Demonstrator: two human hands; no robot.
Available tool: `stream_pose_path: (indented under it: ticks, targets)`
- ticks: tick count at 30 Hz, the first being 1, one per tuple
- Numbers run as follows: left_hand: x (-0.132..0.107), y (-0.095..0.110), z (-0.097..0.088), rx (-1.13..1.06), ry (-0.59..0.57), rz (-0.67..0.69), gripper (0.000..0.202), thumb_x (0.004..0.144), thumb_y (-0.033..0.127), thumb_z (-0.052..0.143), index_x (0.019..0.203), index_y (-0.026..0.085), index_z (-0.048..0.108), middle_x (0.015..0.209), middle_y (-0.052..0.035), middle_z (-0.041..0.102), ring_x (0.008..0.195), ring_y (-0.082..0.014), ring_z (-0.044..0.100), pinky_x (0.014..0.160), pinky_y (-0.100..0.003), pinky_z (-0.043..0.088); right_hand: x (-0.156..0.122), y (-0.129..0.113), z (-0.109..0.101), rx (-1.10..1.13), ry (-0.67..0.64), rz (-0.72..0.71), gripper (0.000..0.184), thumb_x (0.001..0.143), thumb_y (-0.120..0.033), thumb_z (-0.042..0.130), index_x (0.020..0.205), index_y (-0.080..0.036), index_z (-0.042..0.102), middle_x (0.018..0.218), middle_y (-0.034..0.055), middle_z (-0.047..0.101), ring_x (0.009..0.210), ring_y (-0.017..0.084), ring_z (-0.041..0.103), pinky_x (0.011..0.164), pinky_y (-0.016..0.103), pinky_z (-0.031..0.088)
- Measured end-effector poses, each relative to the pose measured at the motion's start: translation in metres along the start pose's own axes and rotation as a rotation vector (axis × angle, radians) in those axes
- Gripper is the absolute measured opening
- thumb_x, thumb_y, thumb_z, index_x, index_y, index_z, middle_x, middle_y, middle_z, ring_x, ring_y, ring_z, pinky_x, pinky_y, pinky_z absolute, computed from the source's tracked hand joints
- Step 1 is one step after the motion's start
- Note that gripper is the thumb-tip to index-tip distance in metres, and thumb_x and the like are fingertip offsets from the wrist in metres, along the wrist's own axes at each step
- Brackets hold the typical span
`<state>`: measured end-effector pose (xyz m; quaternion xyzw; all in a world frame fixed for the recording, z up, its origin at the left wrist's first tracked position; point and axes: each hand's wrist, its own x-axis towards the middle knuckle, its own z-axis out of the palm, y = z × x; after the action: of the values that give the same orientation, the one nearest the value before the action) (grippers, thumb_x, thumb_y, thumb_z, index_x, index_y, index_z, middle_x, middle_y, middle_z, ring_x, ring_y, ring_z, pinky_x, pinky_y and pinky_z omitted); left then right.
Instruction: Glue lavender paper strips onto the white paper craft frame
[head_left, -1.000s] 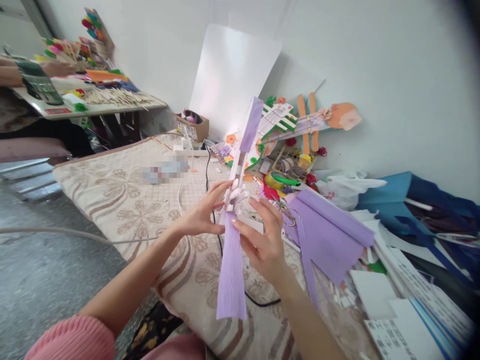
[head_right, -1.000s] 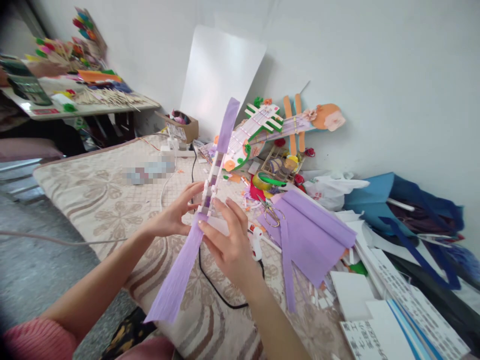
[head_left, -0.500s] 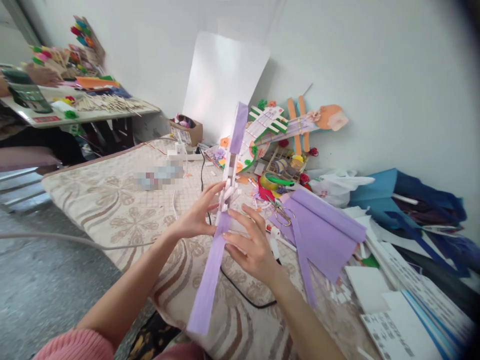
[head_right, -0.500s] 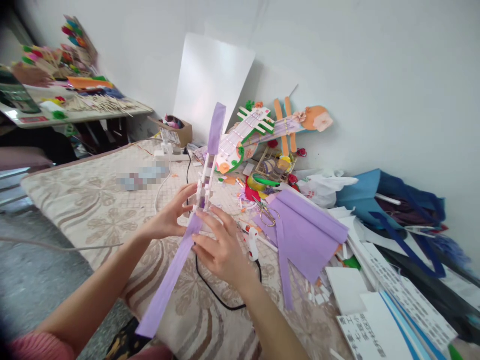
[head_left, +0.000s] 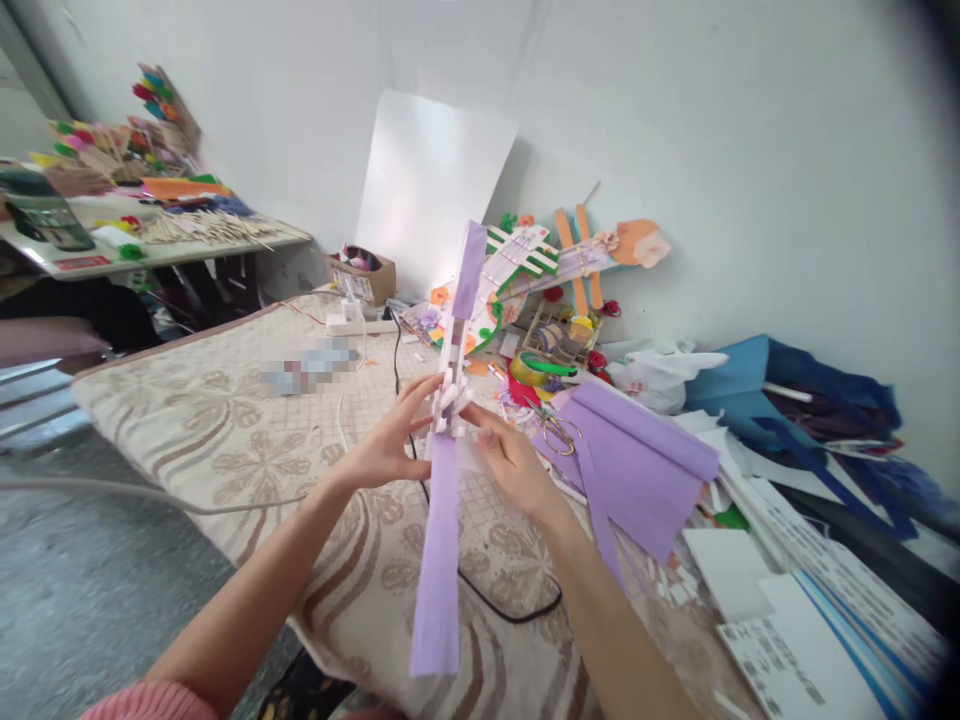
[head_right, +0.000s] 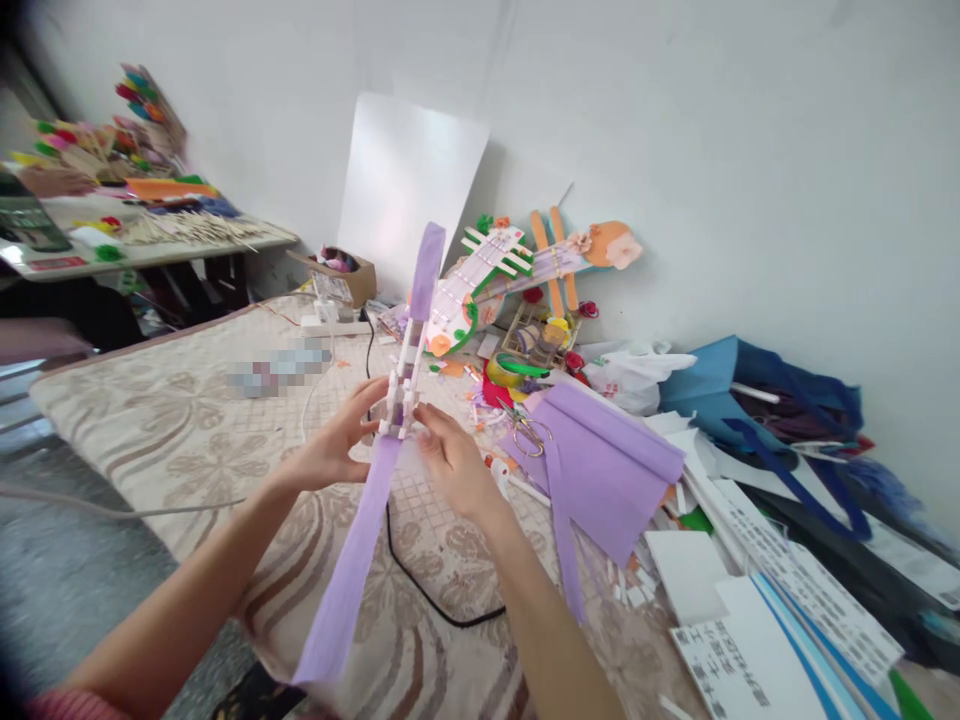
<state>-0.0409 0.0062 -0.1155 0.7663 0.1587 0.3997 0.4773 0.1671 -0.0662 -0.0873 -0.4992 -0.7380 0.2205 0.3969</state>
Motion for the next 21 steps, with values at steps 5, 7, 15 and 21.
stream_pose_path:
  ticks: [5, 7, 15, 21]
  targets:
    - [0.006, 0.0, 0.001, -0.032, -0.017, 0.025, 0.103, 0.07, 0.033, 0.085, 0.154, 0.044, 0.027, 0.16, -0.0065, 0.017, 0.152, -0.0397, 0.018, 0.115, -0.056, 0.042, 0.0, -0.006, -0.007, 0.04, -0.032, 0.018, 0.062, 0.1, -0.063, 0.031, 0.142, -0.025, 0.057, 0.145, 0.0085, 0.059, 0.144, 0.026, 0.045, 0.121, 0.052, 0.035]
    - [0.013, 0.0, 0.001, -0.039, -0.028, 0.047, 0.102, 0.07, 0.033, 0.085, 0.154, 0.045, 0.027, 0.16, -0.0059, 0.017, 0.152, -0.0392, 0.019, 0.115, -0.055, 0.042, 0.0, -0.005, -0.011, 0.02, -0.019, 0.027, 0.063, 0.099, -0.065, 0.032, 0.141, -0.025, 0.058, 0.146, 0.0083, 0.059, 0.145, 0.027, 0.043, 0.122, 0.053, 0.033]
    - [0.03, -0.005, 0.006, -0.091, -0.087, 0.003, 0.101, 0.071, 0.03, 0.085, 0.154, 0.044, 0.028, 0.159, -0.0076, 0.018, 0.151, -0.0377, 0.022, 0.111, -0.055, 0.047, 0.002, -0.001, -0.017, -0.032, 0.021, 0.09, 0.07, 0.096, -0.071, 0.031, 0.134, -0.022, 0.065, 0.143, 0.0124, 0.06, 0.143, 0.029, 0.047, 0.12, 0.056, 0.035]
    - [0.031, -0.006, 0.005, -0.108, -0.092, 0.008, 0.101, 0.072, 0.028, 0.084, 0.154, 0.045, 0.027, 0.159, -0.0069, 0.017, 0.151, -0.0377, 0.022, 0.114, -0.054, 0.044, 0.001, -0.003, -0.018, -0.031, 0.038, 0.085, 0.067, 0.098, -0.068, 0.03, 0.133, -0.023, 0.066, 0.14, 0.0111, 0.063, 0.142, 0.029, 0.048, 0.119, 0.055, 0.037]
